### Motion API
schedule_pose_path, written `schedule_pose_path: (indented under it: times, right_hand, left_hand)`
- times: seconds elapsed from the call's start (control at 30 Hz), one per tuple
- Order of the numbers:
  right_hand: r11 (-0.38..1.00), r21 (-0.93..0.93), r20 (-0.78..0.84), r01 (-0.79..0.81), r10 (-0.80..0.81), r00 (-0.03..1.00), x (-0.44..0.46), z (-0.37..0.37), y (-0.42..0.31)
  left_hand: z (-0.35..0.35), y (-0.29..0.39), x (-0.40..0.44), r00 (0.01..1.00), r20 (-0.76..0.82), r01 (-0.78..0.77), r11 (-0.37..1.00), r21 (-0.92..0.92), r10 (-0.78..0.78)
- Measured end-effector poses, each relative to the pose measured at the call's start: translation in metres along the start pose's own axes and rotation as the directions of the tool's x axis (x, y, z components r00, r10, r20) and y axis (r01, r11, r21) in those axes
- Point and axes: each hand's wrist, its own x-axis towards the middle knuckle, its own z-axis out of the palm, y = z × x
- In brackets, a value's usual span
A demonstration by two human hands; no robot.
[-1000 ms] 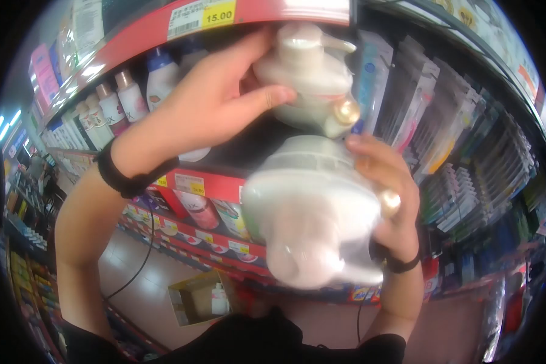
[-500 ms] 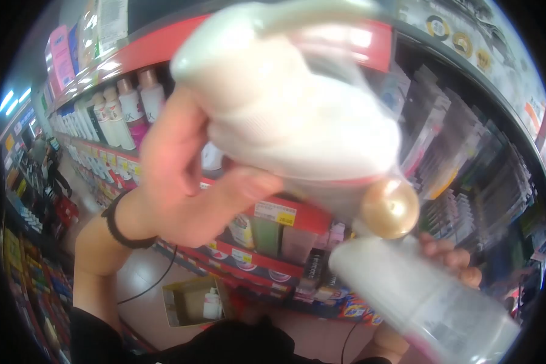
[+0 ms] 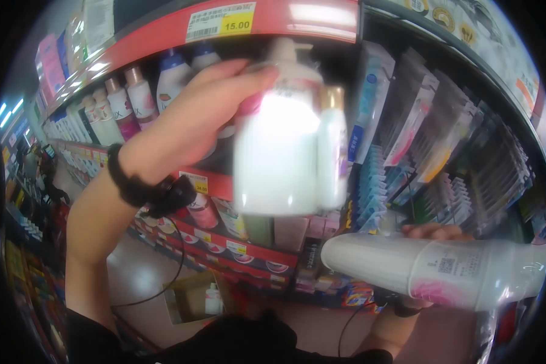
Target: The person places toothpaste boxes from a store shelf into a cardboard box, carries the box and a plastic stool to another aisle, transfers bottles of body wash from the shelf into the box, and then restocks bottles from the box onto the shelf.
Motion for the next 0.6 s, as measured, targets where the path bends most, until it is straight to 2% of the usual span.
schedule_pose_path:
  times: [0.07, 0.1, 0.17, 0.2, 0.27, 0.3, 0.37, 0.43, 0.5, 0.6]
  right_hand:
    - [0.998, -0.051, 0.023, 0.041, -0.040, 0.999, 0.002, 0.001, 0.002]
    - [1.000, -0.002, 0.035, -0.011, 0.011, 0.999, 0.000, -0.007, 0.002]
    - [0.997, 0.047, 0.061, -0.068, 0.066, 0.996, 0.001, -0.007, 0.002]
    - [0.999, -0.007, 0.069, -0.038, 0.038, 0.997, 0.002, 0.001, 0.003]
    - [0.998, -0.056, 0.082, -0.008, 0.013, 0.997, -0.001, -0.002, 0.008]
    - [0.998, 0.017, 0.027, -0.058, 0.058, 0.998, -0.008, -0.016, 0.016]
    - [0.990, 0.091, -0.022, -0.107, 0.109, 0.994, -0.010, -0.023, 0.021]
    - [0.982, -0.146, -0.016, -0.123, 0.122, 0.992, -0.006, -0.024, 0.025]
    - [0.920, -0.383, -0.097, -0.080, 0.046, 0.994, -0.004, -0.033, 0.035]
    - [0.895, -0.436, -0.134, -0.097, 0.042, 0.990, 0.012, -0.028, 0.048]
  left_hand:
    - [0.004, 0.000, 0.017, 0.999, -0.030, -0.023, 1.000, -0.014, 0.023]
    - [0.005, -0.002, 0.025, 0.999, -0.040, -0.024, 1.000, -0.016, 0.023]
    - [0.008, -0.008, 0.039, 0.971, -0.046, -0.238, 0.965, -0.113, 0.234]
    - [0.011, -0.008, 0.044, 0.966, -0.065, -0.257, 0.954, -0.152, 0.249]
    - [0.010, -0.009, 0.054, 0.977, -0.095, -0.202, 0.967, -0.153, 0.189]
    - [0.010, -0.010, 0.058, 0.985, -0.114, -0.144, 0.977, -0.156, 0.127]
    - [0.007, -0.016, 0.070, 0.987, -0.121, -0.124, 0.978, -0.166, 0.105]
    - [0.008, -0.020, 0.076, 0.988, -0.128, -0.106, 0.978, -0.177, 0.084]
    - [0.007, -0.024, 0.082, 0.988, -0.132, -0.114, 0.956, -0.269, 0.080]
    - [-0.002, -0.048, 0.112, 0.989, -0.109, -0.135, 0.919, -0.371, 0.101]
